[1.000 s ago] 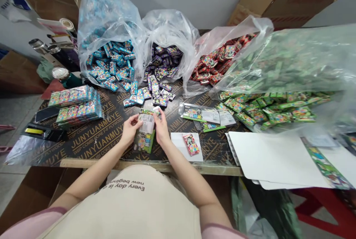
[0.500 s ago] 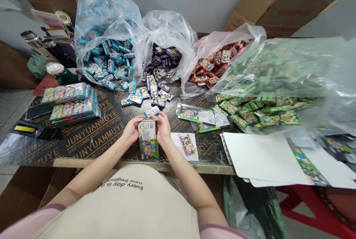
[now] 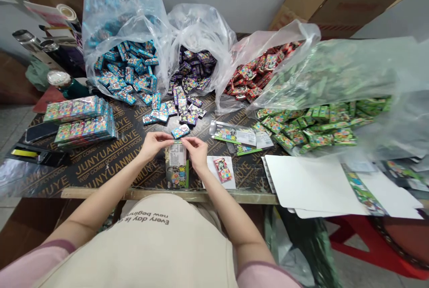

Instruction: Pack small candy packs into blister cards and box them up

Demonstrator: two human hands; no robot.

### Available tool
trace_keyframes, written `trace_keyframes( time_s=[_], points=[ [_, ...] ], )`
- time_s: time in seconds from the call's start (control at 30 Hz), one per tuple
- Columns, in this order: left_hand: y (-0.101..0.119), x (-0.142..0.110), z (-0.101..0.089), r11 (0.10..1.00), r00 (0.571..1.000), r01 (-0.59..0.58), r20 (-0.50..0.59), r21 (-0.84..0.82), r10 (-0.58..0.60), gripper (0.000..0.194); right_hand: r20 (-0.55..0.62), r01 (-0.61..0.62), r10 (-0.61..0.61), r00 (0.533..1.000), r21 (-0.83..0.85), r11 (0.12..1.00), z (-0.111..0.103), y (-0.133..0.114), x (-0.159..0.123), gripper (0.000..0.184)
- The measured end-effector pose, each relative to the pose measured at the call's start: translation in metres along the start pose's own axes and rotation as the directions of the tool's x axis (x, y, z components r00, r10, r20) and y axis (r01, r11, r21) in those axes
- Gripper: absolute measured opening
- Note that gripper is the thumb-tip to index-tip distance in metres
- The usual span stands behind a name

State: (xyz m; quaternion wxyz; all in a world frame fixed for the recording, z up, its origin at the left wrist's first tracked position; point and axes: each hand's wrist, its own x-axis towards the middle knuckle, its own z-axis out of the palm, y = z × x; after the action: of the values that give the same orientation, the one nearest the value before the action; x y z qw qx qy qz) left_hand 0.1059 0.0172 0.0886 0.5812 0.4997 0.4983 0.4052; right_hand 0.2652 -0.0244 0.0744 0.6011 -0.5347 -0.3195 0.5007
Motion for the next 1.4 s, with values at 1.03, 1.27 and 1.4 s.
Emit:
trace_keyframes(
  time_s=[1.03, 1.27, 1.4],
  points=[
    [0.015, -0.023, 0.004, 0.735, 0.860, -0.507, 0.313, 0.451, 0.402, 0.013, 0.274, 0.272, 0.057, 0.960, -0.962, 0.035, -0.130, 0.009, 0.018, 0.009],
    [0.014, -0.026, 0.006, 0.751, 0.875, -0.483, 0.267, 0.450, 0.403, 0.012, 0.361, 0.360, 0.045, 0.931, -0.932, 0.042, -0.127, 0.016, 0.010, 0.014],
    [0.014, -0.026, 0.005, 0.751, 0.871, -0.490, 0.279, 0.443, 0.404, 0.012, 0.352, 0.349, 0.030, 0.936, -0.934, 0.076, -0.132, 0.020, 0.007, 0.015]
  ],
)
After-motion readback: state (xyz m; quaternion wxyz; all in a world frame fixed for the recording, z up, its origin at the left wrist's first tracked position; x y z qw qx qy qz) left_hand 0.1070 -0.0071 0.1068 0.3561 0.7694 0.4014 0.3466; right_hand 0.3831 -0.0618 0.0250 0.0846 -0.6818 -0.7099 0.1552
